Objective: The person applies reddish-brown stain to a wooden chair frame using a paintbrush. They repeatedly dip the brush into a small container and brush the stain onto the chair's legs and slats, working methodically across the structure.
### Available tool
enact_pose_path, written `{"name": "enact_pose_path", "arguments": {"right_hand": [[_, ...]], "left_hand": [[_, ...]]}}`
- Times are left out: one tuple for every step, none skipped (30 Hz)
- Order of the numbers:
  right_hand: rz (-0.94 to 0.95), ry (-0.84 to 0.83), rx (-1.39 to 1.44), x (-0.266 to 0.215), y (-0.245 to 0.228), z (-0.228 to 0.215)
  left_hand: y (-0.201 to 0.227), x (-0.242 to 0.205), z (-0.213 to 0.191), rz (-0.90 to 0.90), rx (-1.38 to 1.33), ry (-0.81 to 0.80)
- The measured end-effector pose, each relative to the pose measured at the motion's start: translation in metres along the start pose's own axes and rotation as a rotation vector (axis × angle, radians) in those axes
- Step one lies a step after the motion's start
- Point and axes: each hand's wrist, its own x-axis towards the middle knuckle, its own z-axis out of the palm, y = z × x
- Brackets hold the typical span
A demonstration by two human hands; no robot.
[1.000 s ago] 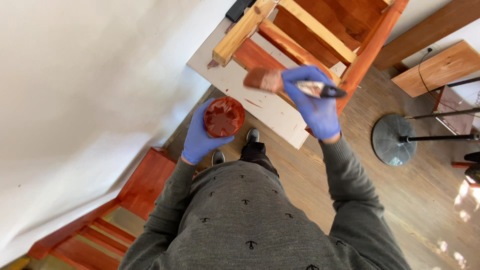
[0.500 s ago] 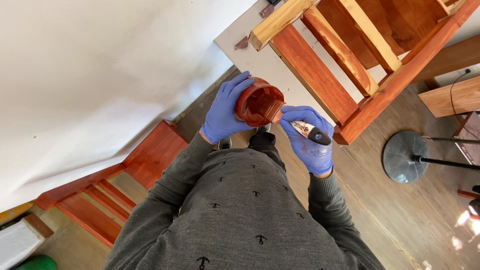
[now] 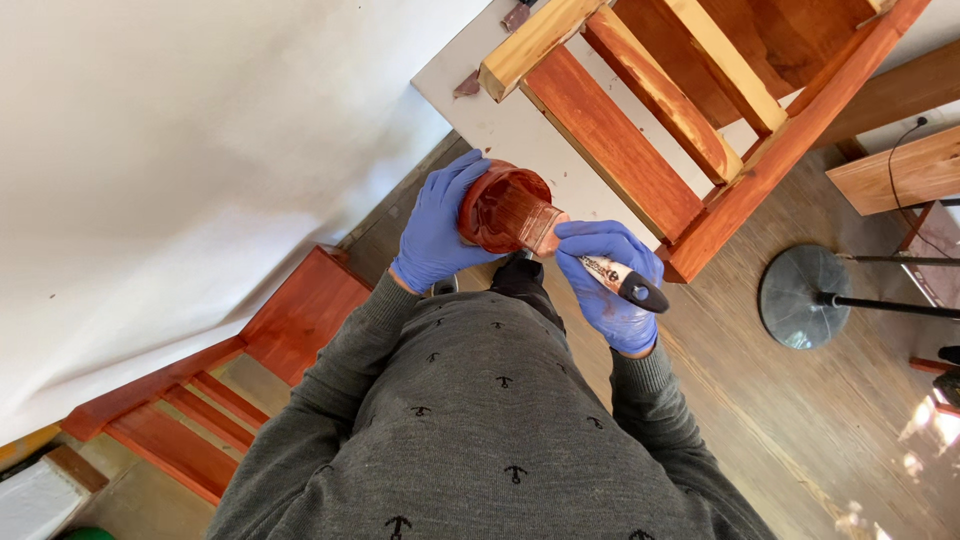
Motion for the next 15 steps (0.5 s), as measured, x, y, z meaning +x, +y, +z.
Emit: {"name": "enact_pose_path", "arguments": {"right_hand": [[-0.035,-0.005,-0.026,-0.001,0.002,-0.001],[-0.07,-0.01,-0.053,-0.002,0.003,-0.002],[-0.07,-0.012,-0.052,0.002,-0.001,0.004],[-0.067,0.025,-0.032,0.005,-0.006,0.01],[-0.063,0.063,-0.013,0.008,-0.011,0.016],[-0.062,0.062,-0.013,0.009,-0.011,0.024],[-0.074,0.11,-0.067,0.012,-0.011,0.033],[-0.086,0.157,-0.122,0.015,-0.011,0.041],[-0.089,0.155,-0.12,0.017,-0.008,0.042],[-0.088,0.139,-0.135,0.018,-0.005,0.044],[-0.081,0.125,-0.151,0.016,-0.002,0.044],[-0.08,0.124,-0.151,0.014,-0.006,0.045],[-0.096,0.116,-0.165,0.016,-0.01,0.047],[-0.113,0.108,-0.18,0.018,-0.015,0.049],[-0.111,0.109,-0.179,0.016,-0.013,0.05]], "left_hand": [[-0.001,-0.001,0.0,-0.004,0.015,0.001],[-0.003,-0.002,-0.001,-0.009,0.03,0.002],[-0.003,-0.002,-0.001,-0.01,0.031,0.003],[-0.003,-0.001,-0.001,-0.01,0.037,0.011],[-0.003,-0.001,0.0,-0.01,0.041,0.017],[-0.002,-0.002,0.002,-0.012,0.041,0.017],[-0.003,0.0,0.003,-0.005,0.053,0.021],[-0.003,0.002,0.005,0.002,0.064,0.025],[-0.004,0.005,0.004,0.003,0.067,0.028],[-0.005,0.008,0.003,0.023,0.054,0.03],[-0.005,0.008,0.004,0.041,0.037,0.029],[-0.004,0.005,0.007,0.039,0.037,0.029],[-0.005,0.006,0.007,0.038,0.03,0.036],[-0.006,0.006,0.007,0.037,0.022,0.043],[-0.005,0.005,0.006,0.036,0.022,0.04]]}}
